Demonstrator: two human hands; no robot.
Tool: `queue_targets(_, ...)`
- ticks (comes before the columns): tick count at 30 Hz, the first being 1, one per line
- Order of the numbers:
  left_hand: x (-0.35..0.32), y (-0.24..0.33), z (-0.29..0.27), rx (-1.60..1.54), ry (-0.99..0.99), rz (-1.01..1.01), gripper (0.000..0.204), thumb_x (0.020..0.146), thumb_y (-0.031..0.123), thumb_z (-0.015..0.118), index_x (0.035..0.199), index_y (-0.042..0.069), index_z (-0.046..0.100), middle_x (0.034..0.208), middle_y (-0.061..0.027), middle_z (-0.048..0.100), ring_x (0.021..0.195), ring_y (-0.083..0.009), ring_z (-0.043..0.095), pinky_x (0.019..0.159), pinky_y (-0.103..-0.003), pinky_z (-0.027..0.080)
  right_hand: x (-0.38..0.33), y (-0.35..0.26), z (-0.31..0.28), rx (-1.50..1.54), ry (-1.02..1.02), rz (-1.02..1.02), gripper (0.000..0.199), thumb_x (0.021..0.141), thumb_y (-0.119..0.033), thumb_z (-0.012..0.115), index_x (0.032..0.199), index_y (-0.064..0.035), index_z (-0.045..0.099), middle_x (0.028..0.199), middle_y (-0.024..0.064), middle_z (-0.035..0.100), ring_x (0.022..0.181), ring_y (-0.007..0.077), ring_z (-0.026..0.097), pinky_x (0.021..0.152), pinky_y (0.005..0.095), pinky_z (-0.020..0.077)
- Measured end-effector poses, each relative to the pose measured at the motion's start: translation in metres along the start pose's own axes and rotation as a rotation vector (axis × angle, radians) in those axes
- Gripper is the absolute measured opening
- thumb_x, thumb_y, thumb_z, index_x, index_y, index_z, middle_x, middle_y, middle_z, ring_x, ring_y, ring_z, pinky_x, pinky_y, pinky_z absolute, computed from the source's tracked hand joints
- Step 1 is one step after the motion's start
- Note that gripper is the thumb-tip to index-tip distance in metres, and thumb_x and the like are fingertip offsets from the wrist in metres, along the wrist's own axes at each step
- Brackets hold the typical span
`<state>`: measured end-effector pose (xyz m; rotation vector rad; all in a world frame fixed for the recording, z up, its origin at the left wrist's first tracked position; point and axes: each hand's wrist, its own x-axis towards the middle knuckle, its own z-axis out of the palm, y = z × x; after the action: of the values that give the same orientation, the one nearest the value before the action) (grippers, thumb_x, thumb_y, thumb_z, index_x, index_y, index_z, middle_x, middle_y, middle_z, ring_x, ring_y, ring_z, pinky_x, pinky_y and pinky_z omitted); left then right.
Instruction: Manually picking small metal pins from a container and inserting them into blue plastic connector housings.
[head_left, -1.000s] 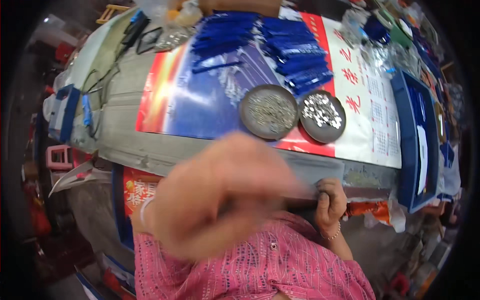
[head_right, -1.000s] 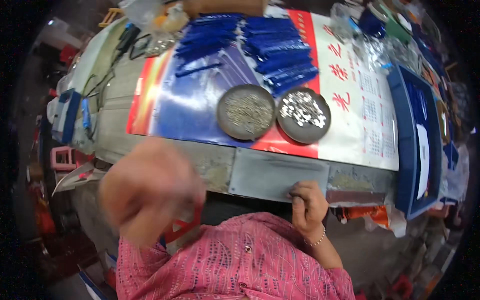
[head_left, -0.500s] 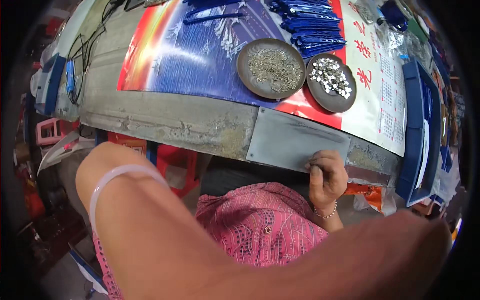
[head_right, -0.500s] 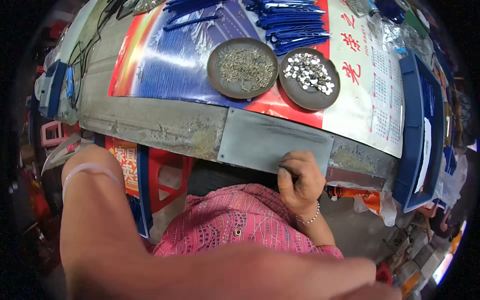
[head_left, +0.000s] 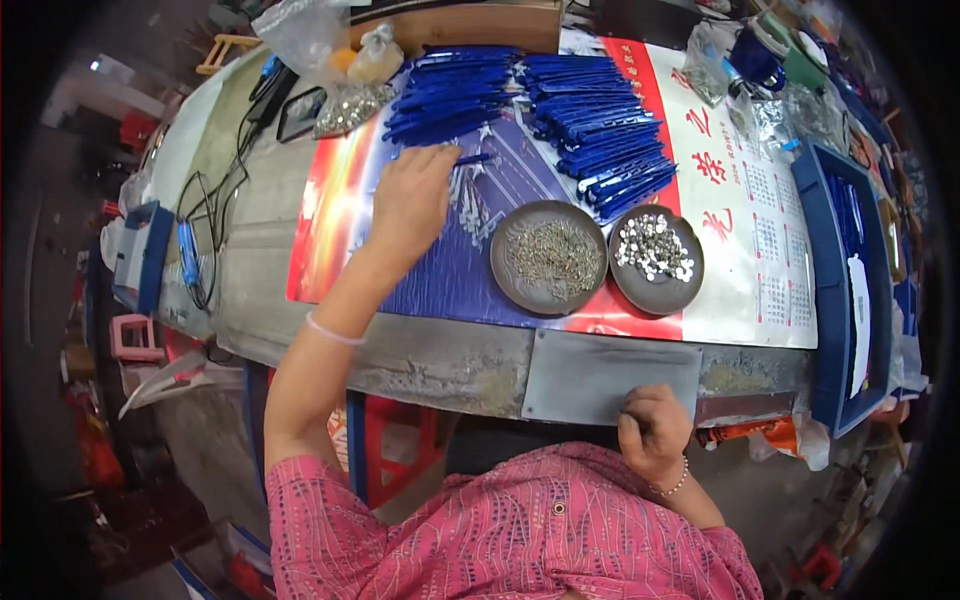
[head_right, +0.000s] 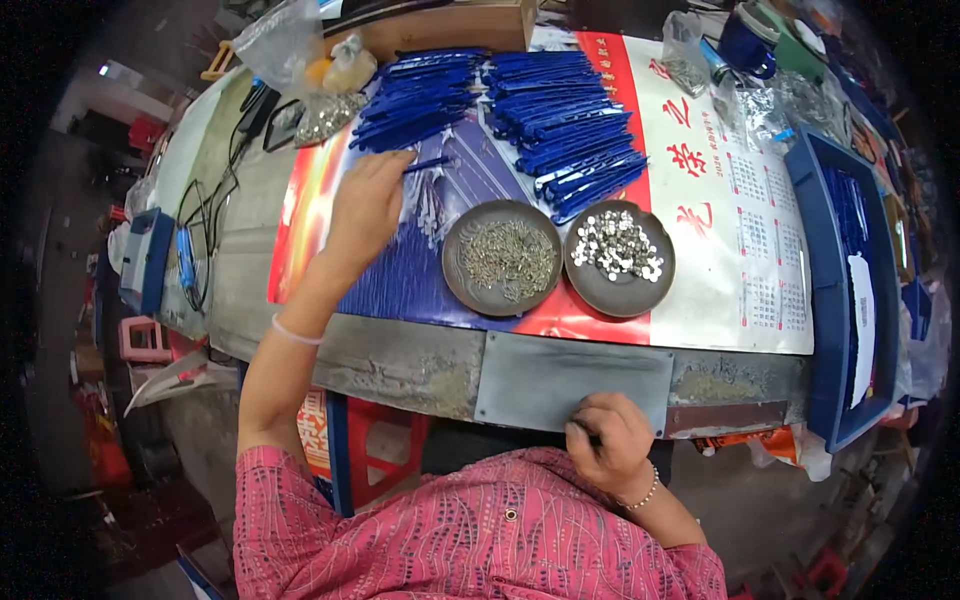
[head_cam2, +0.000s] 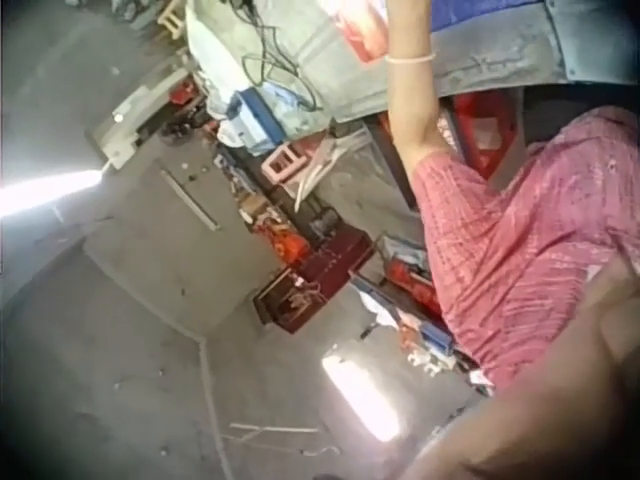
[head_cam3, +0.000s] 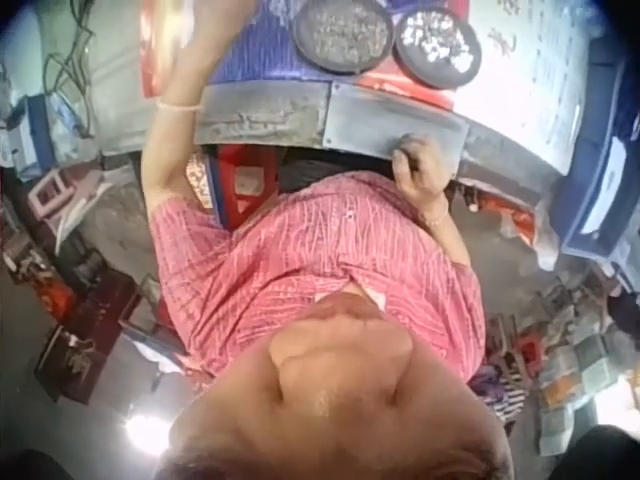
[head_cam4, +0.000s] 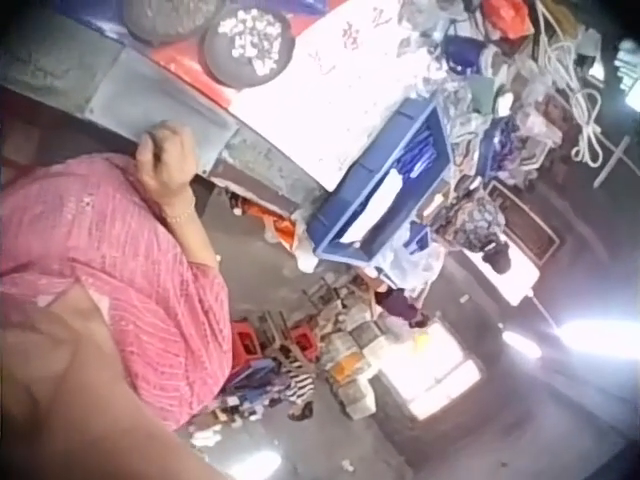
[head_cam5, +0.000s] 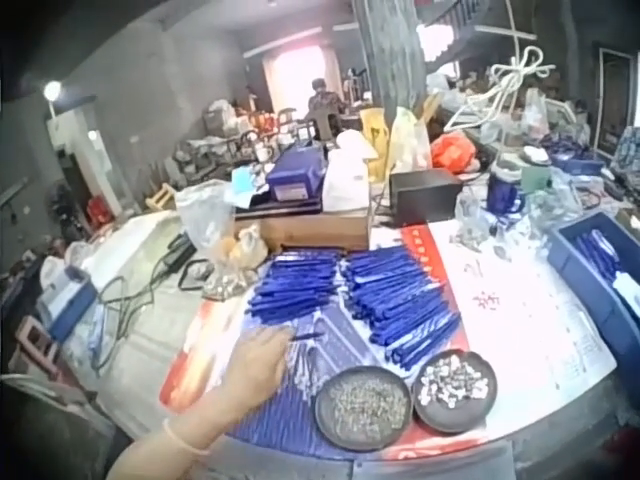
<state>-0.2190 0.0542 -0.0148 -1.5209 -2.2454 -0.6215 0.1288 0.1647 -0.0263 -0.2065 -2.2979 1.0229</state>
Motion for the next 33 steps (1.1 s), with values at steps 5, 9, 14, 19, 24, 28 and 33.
queue_targets(5,0.006,-0.016,0.023,0.359,-0.100,0.162,0.033,0.076,0.008,0.053,0.109,0.003,0.058,0.090,-0.0069,0.060,0.087,-0.0220,0.057,0.076,-0.036,0.042,0.005,-0.001,0.003,0.010,0.000,0.026,0.013,0.071,-0.001,0.064,0.081,-0.0021,0.055,0.076,0.0122,0.059,0.060,0.0242,0.056,0.052,0.0307,0.0439)
queue_targets(9,0.008,-0.017,0.019,0.389,-0.122,0.158,0.033,0.076,0.007,0.053,0.109,0.003,0.058,0.088,-0.0071,0.058,0.085,-0.0228,0.056,0.075,-0.035,0.042,0.006,-0.002,0.004,0.007,-0.008,-0.003,0.010,0.073,-0.001,0.062,0.080,-0.0017,0.055,0.076,0.0122,0.059,0.059,0.0219,0.054,0.049,0.0290,0.0414)
queue_targets(14,-0.004,-0.006,0.001,-0.114,0.064,-0.042,0.033,0.078,-0.004,0.049,0.111,-0.003,0.055,0.090,-0.0147,0.055,0.083,-0.0288,0.055,0.073,-0.039,0.045,0.004,-0.004,0.006,-0.023,-0.011,-0.009,0.014,0.070,-0.002,0.067,0.079,-0.0021,0.056,0.074,0.0114,0.059,0.059,0.0248,0.056,0.052,0.0317,0.0443)
queue_targets(19,-0.031,0.035,-0.036,-0.831,0.131,-0.395,0.028,0.090,0.000,0.046,0.118,-0.004,0.051,0.089,-0.0082,0.055,0.074,-0.0122,0.057,0.067,-0.023,0.046,0.011,-0.006,0.001,0.054,-0.075,0.036,0.012,0.072,-0.001,0.064,0.080,-0.0003,0.055,0.076,0.0125,0.058,0.061,0.0241,0.055,0.053,0.0307,0.0437)
queue_targets(24,-0.060,0.072,-0.066,-1.136,0.110,-0.510,0.032,0.093,0.004,0.049,0.124,-0.004,0.048,0.097,-0.0059,0.057,0.072,-0.0083,0.052,0.064,-0.021,0.044,0.058,-0.021,-0.015,0.031,-0.176,0.128,0.013,0.076,0.001,0.058,0.088,0.0014,0.054,0.081,0.0129,0.056,0.069,0.0245,0.055,0.065,0.0313,0.0444)
queue_targets(28,-0.096,0.103,-0.081,-1.200,0.083,-0.658,0.032,0.091,0.003,0.052,0.122,-0.003,0.050,0.092,-0.0031,0.057,0.068,-0.0056,0.050,0.060,-0.018,0.041,0.121,-0.007,0.003,-0.142,-0.349,-0.056,0.016,0.080,-0.003,0.059,0.095,0.0007,0.055,0.084,0.0130,0.053,0.074,0.0282,0.054,0.066,0.0353,0.0433)
queue_targets(33,-0.135,0.141,-0.073,-1.274,0.014,-0.740,0.033,0.090,0.003,0.052,0.121,-0.006,0.052,0.085,-0.0012,0.055,0.064,-0.0040,0.048,0.057,-0.018,0.039,0.157,0.020,0.041,-0.512,-0.502,-0.250,0.019,0.077,-0.011,0.062,0.092,-0.0042,0.052,0.089,0.0128,0.053,0.086,0.0293,0.053,0.076,0.0393,0.0371)
